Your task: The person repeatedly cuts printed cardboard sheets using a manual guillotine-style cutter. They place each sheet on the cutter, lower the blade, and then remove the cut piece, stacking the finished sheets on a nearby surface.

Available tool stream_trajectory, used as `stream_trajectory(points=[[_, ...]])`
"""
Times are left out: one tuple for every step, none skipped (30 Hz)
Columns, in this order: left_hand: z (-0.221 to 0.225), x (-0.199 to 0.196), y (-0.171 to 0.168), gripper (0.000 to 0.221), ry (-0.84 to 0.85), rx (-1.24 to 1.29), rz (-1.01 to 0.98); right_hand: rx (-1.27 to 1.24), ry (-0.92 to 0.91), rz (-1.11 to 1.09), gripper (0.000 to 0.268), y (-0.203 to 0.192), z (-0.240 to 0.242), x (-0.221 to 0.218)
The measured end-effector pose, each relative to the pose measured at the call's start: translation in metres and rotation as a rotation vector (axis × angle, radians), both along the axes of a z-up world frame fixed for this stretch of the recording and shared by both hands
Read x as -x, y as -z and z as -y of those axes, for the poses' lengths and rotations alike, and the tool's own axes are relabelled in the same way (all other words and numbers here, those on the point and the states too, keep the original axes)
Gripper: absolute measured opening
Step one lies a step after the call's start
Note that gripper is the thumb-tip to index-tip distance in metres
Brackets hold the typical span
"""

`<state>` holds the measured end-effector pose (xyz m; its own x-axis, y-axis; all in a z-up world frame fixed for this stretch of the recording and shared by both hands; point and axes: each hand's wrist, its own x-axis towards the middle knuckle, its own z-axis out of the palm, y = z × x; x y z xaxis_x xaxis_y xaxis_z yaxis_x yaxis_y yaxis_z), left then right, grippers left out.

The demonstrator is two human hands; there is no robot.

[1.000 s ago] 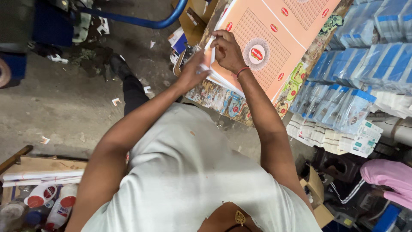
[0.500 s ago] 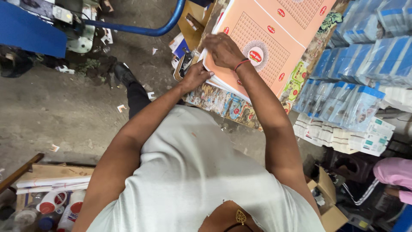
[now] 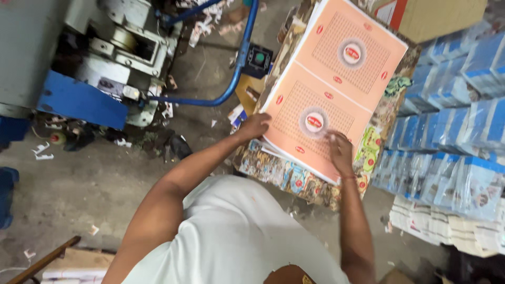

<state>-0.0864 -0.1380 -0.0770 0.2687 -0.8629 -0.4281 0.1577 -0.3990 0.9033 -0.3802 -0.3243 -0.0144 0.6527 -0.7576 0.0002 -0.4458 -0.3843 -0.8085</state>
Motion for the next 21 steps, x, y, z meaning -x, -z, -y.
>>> stream_trajectory(points=[[0.013,-0.006,-0.015,0.045,0.065,-0.037,0.078,-0.037,0.038,-0.104,0.038,-0.004,0.015,0.018],[0.028,-0.008,-0.035,0.032,0.174,0.17,0.382,0.175,0.004,-0.217,0.038,-0.011,0.032,0.036],[0.044,-0.008,-0.058,0.021,0.284,0.377,0.686,0.388,-0.029,-0.329,0.039,-0.015,0.046,0.05],[0.058,-0.005,-0.083,0.02,0.294,0.427,0.716,0.528,0.015,-0.455,0.049,-0.017,0.052,0.064],[0.07,-0.001,-0.111,0.031,0.316,0.15,0.337,0.667,0.062,-0.579,0.061,-0.017,0.055,0.072],[0.08,0.001,-0.14,0.033,0.315,0.21,0.312,0.478,0.116,-0.368,0.058,-0.017,0.055,0.076],[0.085,0.0,-0.169,0.023,0.224,0.654,0.616,0.285,0.165,-0.159,0.056,-0.016,0.051,0.073],[0.083,-0.011,-0.197,0.025,0.211,0.717,0.577,0.088,0.192,0.049,0.053,-0.015,0.049,0.056],[0.075,-0.027,-0.223,0.028,0.245,0.759,0.593,-0.071,0.221,0.304,0.056,-0.012,0.04,0.034],[0.058,-0.048,-0.244,0.032,0.263,0.793,0.609,-0.219,0.242,0.502,0.055,-0.01,0.031,0.004],[0.037,-0.073,-0.259,0.032,0.183,0.91,0.535,-0.34,0.246,0.627,0.054,-0.012,0.025,-0.028],[0.007,-0.095,-0.268,0.033,0.112,1.026,0.453,-0.445,0.266,0.727,0.053,-0.015,0.012,-0.053],[-0.025,-0.119,-0.271,0.036,-0.014,0.899,0.237,-0.522,0.269,0.767,0.052,-0.022,0.004,-0.081],[-0.058,-0.149,-0.269,0.04,-0.122,0.773,0.014,-0.567,0.243,0.795,0.051,-0.03,0.003,-0.116],[-0.092,-0.179,-0.263,0.046,-0.223,0.817,-0.093,-0.59,0.203,0.813,0.051,-0.038,0.004,-0.154],[-0.122,-0.207,-0.25,0.052,-0.317,0.864,-0.205,-0.604,0.163,0.828,0.051,-0.048,0.005,-0.188],[-0.152,-0.237,-0.232,0.048,-0.413,0.795,-0.21,-0.607,0.082,0.87,0.049,-0.057,0.005,-0.22],[-0.178,-0.264,-0.208,0.047,-0.528,0.652,-0.178,-0.573,0.031,0.796,0.046,-0.063,0.003,-0.249],[-0.202,-0.291,-0.18,0.046,-0.638,0.506,-0.147,-0.539,-0.02,0.721,0.044,-0.067,0.0,-0.279],[-0.222,-0.32,-0.149,0.047,-0.695,0.422,-0.12,-0.504,-0.07,0.649,0.042,-0.068,-0.007,-0.313],[-0.241,-0.349,-0.117,0.048,-0.749,0.336,-0.094,-0.47,-0.102,0.551,0.041,-0.066,-0.016,-0.351]])
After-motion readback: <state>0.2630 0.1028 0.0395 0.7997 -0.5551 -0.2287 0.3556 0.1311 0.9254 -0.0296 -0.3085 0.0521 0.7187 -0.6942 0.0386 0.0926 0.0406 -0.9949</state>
